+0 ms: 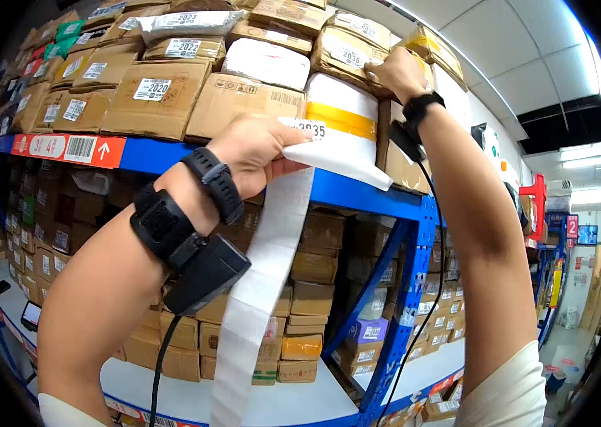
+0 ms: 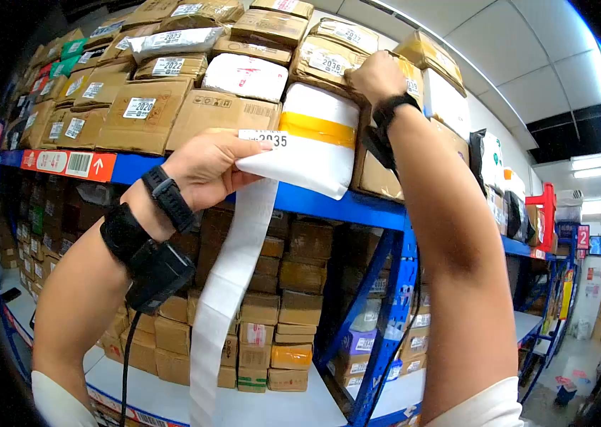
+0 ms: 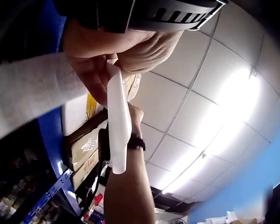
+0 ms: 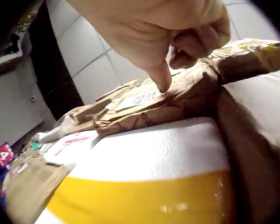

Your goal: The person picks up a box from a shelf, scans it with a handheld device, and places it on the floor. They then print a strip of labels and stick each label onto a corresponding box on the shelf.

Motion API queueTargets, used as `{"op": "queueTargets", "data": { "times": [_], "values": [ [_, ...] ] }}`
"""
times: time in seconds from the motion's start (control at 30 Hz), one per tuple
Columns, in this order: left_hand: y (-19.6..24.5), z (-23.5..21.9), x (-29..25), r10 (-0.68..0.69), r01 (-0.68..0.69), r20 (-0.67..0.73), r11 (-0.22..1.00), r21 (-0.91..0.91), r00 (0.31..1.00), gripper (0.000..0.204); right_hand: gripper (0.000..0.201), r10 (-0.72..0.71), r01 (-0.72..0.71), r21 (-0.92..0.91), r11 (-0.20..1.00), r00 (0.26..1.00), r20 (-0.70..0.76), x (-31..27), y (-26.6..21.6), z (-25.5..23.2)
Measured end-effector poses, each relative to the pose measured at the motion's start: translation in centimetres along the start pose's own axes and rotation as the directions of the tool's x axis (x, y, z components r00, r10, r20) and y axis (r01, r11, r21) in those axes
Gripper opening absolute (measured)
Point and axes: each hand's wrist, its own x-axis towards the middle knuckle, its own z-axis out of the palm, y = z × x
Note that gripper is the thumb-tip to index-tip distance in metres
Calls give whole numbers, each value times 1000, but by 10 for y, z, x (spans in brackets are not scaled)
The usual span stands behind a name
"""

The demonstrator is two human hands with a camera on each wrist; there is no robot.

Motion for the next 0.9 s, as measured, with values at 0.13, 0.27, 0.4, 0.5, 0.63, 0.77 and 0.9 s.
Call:
{"op": "queueTargets", "data": {
  "times": [0.13, 0.27, 0.4, 0.5, 0.63, 0.77, 0.9],
  "values": [
    [-11, -8, 4, -14, 15, 66, 1000, -16, 998, 21, 52, -285, -18, 598, 801, 868, 407, -94, -18, -20],
    [-25, 2, -1, 123, -144, 152, 980, 135, 981, 20, 35, -426, -18, 730, 683, 802, 419, -160, -22, -20],
    [-46, 4, 1, 225, -240, 83, 921, 307, 971, 20, 28, -331, 16, 690, 723, 886, 326, -174, -27, -20],
    [-37, -2, -8, 185, -193, 62, 868, 458, 981, 47, 26, -236, 35, 636, 771, 943, 234, -157, -25, -6],
    [-33, -11, -22, -228, 223, 2, 954, 202, 974, 67, 43, -88, 58, 377, 924, 994, 64, -107, -27, 13],
    [-42, -20, -31, 0, 3, -15, 985, 174, 1000, 32, 64, -21, 26, -92, 995, 998, 55, -99, -19, 19],
    [-28, -41, -37, -89, 90, 73, 996, -21, 993, 37, 47, -20, 29, -115, 993, 997, 77, -107, 5, 2]
  ]
}}
